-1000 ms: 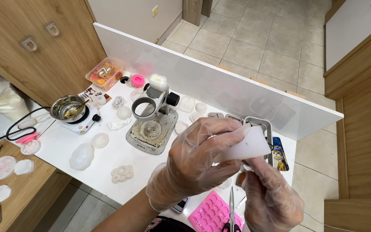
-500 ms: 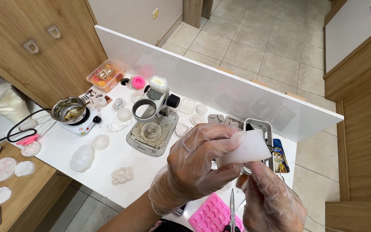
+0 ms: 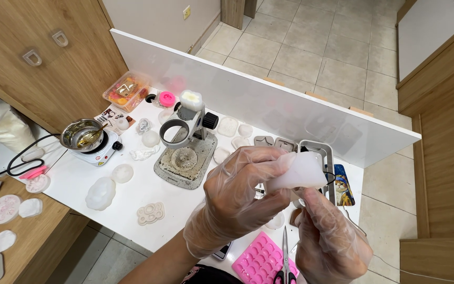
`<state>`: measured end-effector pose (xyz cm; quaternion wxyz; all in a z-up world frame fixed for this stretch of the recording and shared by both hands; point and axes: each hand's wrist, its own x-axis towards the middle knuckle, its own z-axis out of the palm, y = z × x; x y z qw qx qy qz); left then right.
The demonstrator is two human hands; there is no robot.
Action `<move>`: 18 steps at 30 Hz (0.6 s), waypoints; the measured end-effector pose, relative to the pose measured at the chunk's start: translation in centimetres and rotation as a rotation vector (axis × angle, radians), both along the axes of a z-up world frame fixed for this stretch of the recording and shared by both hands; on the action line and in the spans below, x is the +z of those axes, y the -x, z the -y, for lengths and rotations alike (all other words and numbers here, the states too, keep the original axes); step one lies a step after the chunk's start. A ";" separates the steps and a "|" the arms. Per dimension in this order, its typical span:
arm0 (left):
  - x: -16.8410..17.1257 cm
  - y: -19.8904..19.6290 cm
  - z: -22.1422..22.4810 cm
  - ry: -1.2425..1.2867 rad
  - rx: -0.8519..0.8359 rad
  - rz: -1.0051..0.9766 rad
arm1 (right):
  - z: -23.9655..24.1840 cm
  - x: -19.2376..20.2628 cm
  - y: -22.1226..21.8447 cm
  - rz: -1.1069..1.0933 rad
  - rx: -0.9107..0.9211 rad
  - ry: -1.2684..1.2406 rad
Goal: Preparing a silicone mold and inserting a wick for candle making.
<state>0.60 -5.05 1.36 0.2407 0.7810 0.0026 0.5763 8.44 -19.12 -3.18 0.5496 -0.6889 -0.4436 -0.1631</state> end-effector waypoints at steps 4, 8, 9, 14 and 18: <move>-0.6 -0.2 -0.3 -0.107 0.056 -0.008 | -0.3 -0.2 0.0 0.010 -0.001 -0.022; -1.2 -0.7 -0.7 -0.064 0.038 -0.012 | -0.7 0.2 0.0 0.093 0.003 -0.020; -1.9 -1.3 -1.2 -0.062 0.034 -0.018 | -0.9 0.2 -0.2 0.087 -0.001 -0.017; -3.0 -2.7 -2.7 -0.039 -0.008 -0.040 | -2.1 -0.9 -1.8 0.142 0.078 0.017; -3.6 -3.3 -3.2 0.116 -0.085 -0.084 | -3.0 -1.2 -1.9 0.116 0.031 0.030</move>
